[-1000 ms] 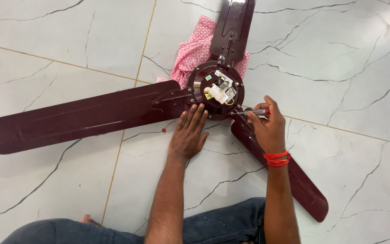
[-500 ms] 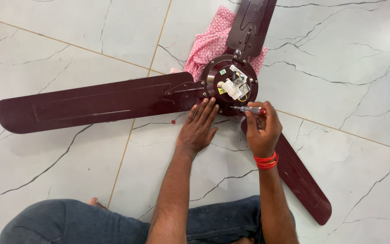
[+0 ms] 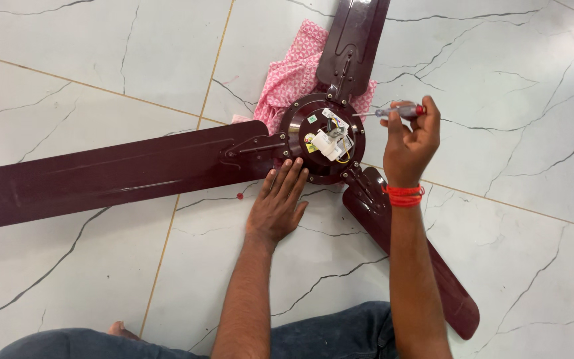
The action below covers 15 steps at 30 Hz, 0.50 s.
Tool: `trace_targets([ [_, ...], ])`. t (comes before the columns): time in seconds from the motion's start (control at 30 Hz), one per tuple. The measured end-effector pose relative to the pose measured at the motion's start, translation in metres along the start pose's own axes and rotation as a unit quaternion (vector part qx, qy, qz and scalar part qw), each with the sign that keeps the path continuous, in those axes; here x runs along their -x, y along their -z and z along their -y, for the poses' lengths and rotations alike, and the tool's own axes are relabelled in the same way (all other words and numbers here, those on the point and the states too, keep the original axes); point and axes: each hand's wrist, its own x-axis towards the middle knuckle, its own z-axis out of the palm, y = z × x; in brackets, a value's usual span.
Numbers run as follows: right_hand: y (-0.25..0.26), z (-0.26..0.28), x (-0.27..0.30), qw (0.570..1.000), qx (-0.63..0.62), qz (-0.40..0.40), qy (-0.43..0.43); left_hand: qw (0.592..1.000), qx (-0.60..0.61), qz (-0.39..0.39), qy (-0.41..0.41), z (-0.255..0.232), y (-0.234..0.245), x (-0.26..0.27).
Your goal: The person uses a screwdriver to tighten screws on the central hub of a ceiling fan lying on the floor. They systematically work around the hub, securing the fan blades to the motor housing.
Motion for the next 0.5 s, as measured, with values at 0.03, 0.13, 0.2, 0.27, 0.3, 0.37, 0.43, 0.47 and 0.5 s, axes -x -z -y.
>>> trace_targets([
  [0.03, -0.008, -0.004, -0.010, 1.000, -0.002, 0.009, 0.004, 1.000, -0.004, -0.003, -0.001, 0.001, 0.000, 0.001],
  [0.13, -0.029, -0.011, -0.032, 0.999, 0.023, 0.041, 0.018, 1.000, -0.008, -0.008, 0.000, 0.000, -0.001, 0.003],
  [0.2, -0.038, -0.013, -0.043, 0.994, 0.083, 0.065, 0.032, 1.000, -0.004, -0.009, 0.002, -0.001, -0.002, 0.002],
  [0.27, -0.044, -0.014, -0.048, 0.990, 0.106, 0.080, 0.047, 1.000, -0.006, -0.009, 0.001, 0.000, -0.002, 0.002],
  [0.3, -0.046, -0.014, -0.049, 0.988, 0.118, 0.088, 0.055, 1.000, -0.006, -0.009, 0.000, 0.000, -0.002, 0.002],
  [0.37, -0.049, -0.015, -0.046, 0.985, 0.124, 0.103, 0.059, 1.000, -0.011, -0.009, 0.001, 0.000, -0.002, 0.003],
  [0.43, -0.050, -0.016, -0.044, 0.985, 0.119, 0.113, 0.050, 1.000, -0.008, -0.005, 0.002, 0.000, -0.002, 0.002],
  [0.47, -0.051, -0.017, -0.042, 0.986, 0.111, 0.115, 0.038, 1.000, -0.004, -0.001, 0.002, 0.000, -0.002, 0.002],
  [0.5, -0.051, -0.018, -0.041, 0.987, 0.102, 0.118, 0.025, 1.000, 0.001, 0.003, 0.004, 0.000, -0.002, 0.002],
])
